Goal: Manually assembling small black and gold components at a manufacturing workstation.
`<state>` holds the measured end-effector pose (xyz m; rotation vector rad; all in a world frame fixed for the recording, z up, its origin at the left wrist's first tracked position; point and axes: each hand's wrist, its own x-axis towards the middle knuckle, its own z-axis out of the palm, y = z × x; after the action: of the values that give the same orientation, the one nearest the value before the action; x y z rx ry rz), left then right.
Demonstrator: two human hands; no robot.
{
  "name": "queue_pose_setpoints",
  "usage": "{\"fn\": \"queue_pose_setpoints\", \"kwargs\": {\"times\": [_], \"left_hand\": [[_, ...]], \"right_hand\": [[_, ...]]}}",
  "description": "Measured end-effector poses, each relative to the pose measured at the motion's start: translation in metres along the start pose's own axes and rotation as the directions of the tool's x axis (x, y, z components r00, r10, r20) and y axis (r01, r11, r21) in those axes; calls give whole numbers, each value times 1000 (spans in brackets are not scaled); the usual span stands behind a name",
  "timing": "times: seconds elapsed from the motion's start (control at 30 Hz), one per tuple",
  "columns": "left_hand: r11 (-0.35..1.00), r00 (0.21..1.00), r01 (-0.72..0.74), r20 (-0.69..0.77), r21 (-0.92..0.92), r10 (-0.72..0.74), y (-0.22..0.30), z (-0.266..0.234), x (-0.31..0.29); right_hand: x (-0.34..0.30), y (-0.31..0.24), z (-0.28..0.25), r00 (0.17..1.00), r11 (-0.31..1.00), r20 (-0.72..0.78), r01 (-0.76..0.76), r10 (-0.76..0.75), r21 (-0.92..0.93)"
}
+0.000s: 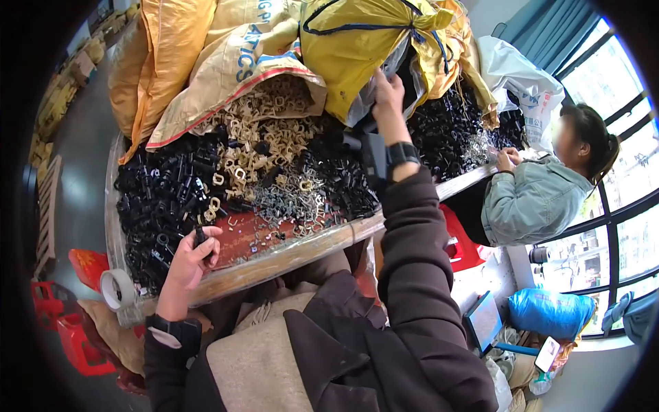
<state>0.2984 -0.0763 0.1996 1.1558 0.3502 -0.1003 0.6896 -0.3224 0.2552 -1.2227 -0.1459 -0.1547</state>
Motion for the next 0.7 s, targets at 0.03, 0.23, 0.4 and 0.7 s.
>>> {"fn": "queue_pose_setpoints", "kwargs": {"times": [0.03,0.23,0.4,0.7], "left_hand": [[1000,1000,-9,8,-12,9,3,-1,2],[997,998,-28,-63,-70,23,4,-16,-2],[996,997,74,-17,-39,-75,0,2,24],[989,987,131,90,65,-137,6,47,38]], "right_hand": [[15,6,15,989,988,27,144,-143,-60],[-13,20,122,884,612,-52,278,-464,-740],[-12,59,120,713,519,-68,438,-698,-734],[-91,26,29,905,341,351,417,-241,-842]]}}
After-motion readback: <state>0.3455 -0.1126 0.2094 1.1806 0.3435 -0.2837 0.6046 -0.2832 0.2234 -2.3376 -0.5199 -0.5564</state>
